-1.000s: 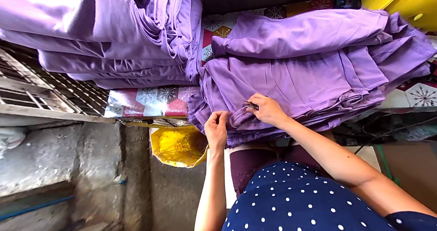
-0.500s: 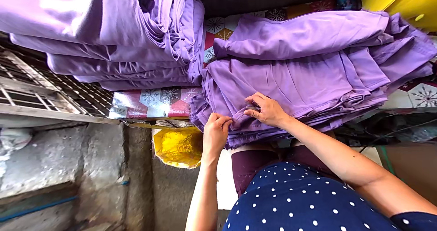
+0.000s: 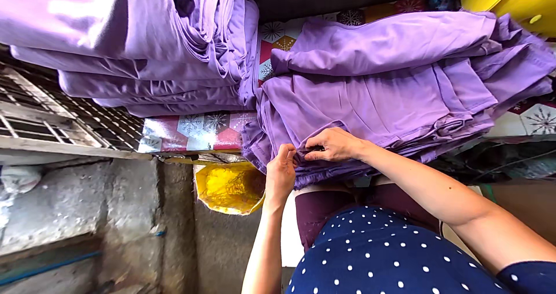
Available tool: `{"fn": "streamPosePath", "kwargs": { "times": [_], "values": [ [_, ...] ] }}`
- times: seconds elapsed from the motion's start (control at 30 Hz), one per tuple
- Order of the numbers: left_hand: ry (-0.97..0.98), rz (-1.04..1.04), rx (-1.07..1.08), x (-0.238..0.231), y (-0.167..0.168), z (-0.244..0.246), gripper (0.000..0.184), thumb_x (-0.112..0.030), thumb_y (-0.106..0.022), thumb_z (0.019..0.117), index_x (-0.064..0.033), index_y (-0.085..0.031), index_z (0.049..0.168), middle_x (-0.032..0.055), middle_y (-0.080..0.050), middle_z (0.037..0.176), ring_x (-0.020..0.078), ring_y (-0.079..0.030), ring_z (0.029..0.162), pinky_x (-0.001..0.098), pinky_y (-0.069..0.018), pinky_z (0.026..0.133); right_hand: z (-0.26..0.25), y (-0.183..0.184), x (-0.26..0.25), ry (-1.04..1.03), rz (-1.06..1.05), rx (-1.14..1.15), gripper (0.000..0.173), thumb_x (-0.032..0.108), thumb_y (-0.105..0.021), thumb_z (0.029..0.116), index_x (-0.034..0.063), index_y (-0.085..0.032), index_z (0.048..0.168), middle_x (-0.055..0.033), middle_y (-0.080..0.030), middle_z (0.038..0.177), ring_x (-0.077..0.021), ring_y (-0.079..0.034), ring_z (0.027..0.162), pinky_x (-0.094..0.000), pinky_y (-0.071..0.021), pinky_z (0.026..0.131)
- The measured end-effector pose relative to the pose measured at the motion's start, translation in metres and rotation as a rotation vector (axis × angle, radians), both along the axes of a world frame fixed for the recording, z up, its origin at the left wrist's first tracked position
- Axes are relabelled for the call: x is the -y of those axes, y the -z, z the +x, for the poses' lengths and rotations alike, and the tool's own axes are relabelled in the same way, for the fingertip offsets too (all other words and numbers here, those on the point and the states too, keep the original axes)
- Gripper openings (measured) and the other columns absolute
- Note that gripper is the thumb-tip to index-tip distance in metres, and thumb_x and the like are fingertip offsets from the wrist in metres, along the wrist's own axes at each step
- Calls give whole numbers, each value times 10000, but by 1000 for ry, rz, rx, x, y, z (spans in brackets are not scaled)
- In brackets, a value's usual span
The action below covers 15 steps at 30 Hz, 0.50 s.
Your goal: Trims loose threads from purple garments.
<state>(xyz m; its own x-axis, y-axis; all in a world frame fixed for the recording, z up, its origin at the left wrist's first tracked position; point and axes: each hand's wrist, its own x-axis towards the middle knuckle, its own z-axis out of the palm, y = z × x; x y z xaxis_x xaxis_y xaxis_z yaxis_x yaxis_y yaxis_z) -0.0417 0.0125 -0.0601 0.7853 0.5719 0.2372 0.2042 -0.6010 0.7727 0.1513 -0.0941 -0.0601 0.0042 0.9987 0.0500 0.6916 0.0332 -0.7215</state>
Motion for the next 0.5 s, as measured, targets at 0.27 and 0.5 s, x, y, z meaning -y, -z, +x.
{"fn": "streamPosePath", "kwargs": {
  "times": [0.27,0.5],
  "values": [
    [27,25,36,-2,-1,0,204,-78,-456,1066,1,-644,1054,54,-653,734,79,-649,646,242,-562,658,5,-3,-6,-54,14,-60,416,467,-610,991,94,-725,849,-57,-634,676,-217,-633,655,-473,-476,602],
    [23,18,79,-1,3,0,200,-76,-463,1066,11,-642,1046,45,-649,737,56,-642,651,216,-558,661,5,4,-8,-51,23,-140,391,394,-595,1016,89,-736,815,-46,-646,683,-188,-631,658,-456,-480,610]
  ]
}}
